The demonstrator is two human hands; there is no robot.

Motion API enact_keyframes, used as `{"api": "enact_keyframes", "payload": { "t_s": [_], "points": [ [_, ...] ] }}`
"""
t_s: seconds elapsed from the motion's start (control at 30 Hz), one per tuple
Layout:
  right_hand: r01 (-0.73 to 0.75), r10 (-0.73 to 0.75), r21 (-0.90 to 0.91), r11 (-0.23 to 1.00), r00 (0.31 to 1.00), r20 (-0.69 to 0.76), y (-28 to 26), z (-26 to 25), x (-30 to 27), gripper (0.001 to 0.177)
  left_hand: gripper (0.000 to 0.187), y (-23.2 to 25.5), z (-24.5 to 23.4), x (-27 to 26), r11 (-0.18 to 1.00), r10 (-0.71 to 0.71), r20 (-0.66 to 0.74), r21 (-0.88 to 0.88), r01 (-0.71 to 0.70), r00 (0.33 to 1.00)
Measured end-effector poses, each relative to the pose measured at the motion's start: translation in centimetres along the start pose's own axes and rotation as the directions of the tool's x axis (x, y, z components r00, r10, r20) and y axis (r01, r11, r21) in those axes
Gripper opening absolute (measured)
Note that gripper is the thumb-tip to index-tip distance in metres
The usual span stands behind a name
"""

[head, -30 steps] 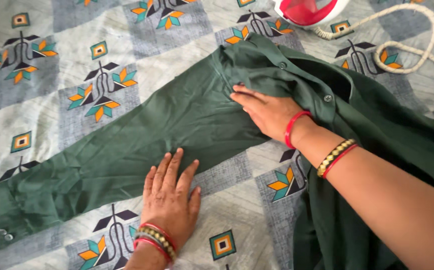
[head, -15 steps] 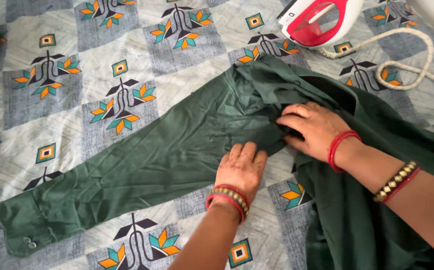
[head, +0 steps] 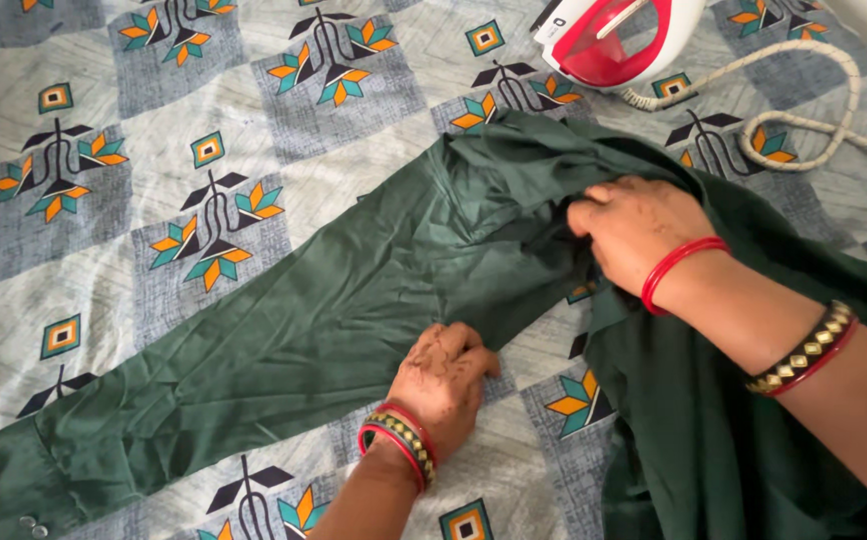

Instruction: The person irons a dark green shirt on a patterned bedsheet. They smooth the fabric, fold the sleeves, and repeatedly pass the iron over the shirt to remove wrinkles.

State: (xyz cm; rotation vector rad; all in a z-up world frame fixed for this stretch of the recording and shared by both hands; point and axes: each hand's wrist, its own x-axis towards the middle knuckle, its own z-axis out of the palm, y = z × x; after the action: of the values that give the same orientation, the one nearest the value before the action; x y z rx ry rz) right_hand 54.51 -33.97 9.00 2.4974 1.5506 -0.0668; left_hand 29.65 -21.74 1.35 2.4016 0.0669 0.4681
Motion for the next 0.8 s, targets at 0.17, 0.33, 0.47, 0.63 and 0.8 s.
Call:
{"api": "enact_keyframes", "payload": {
  "t_s": [0.17, 0.33, 0.47, 0.63, 0.8],
  "points": [
    [0.194, -0.141, 0.222, 0.955, 0.962, -0.233, -1.7, -1.0, -2.3, 0.012, 0.037, 1.7, -1.5, 0.9, 0.999, -0.015, -0.017, 0.050, 0.016, 1.000],
    [0.675, -0.565, 0.207, 0.708, 0.718, -0.405, -4.8, 1.2, -1.3, 0.036, 0.036, 1.3, -2.5, 2.2, 0.998, -0.037, -0.231, -0.053, 0.025, 0.972],
    [0.626, -0.636, 0.251, 0.738, 0.770, -0.052, -3.6, 2.1, 0.4, 0.022, 0.038, -2.9, -2.6, 5.5, 0.955, -0.115, -0.205, 0.245, 0.165, 0.972],
    [0.409, -0.481, 0.280, 0.869, 0.832, 0.278, -4.0, -0.2, -0.3, 0.008, 0.056, -5.0, -2.7, 6.8, 0.886, 0.007, -0.113, 0.462, 0.047, 0.994],
    [0.280, -0.024, 0.816, 0.506, 0.950, -0.311, -12.3, -0.4, 0.7, 0.010, 0.052, -5.6, -1.9, 3.9, 0.961, -0.134, -0.406, 0.170, 0.219, 0.904]
  ]
}}
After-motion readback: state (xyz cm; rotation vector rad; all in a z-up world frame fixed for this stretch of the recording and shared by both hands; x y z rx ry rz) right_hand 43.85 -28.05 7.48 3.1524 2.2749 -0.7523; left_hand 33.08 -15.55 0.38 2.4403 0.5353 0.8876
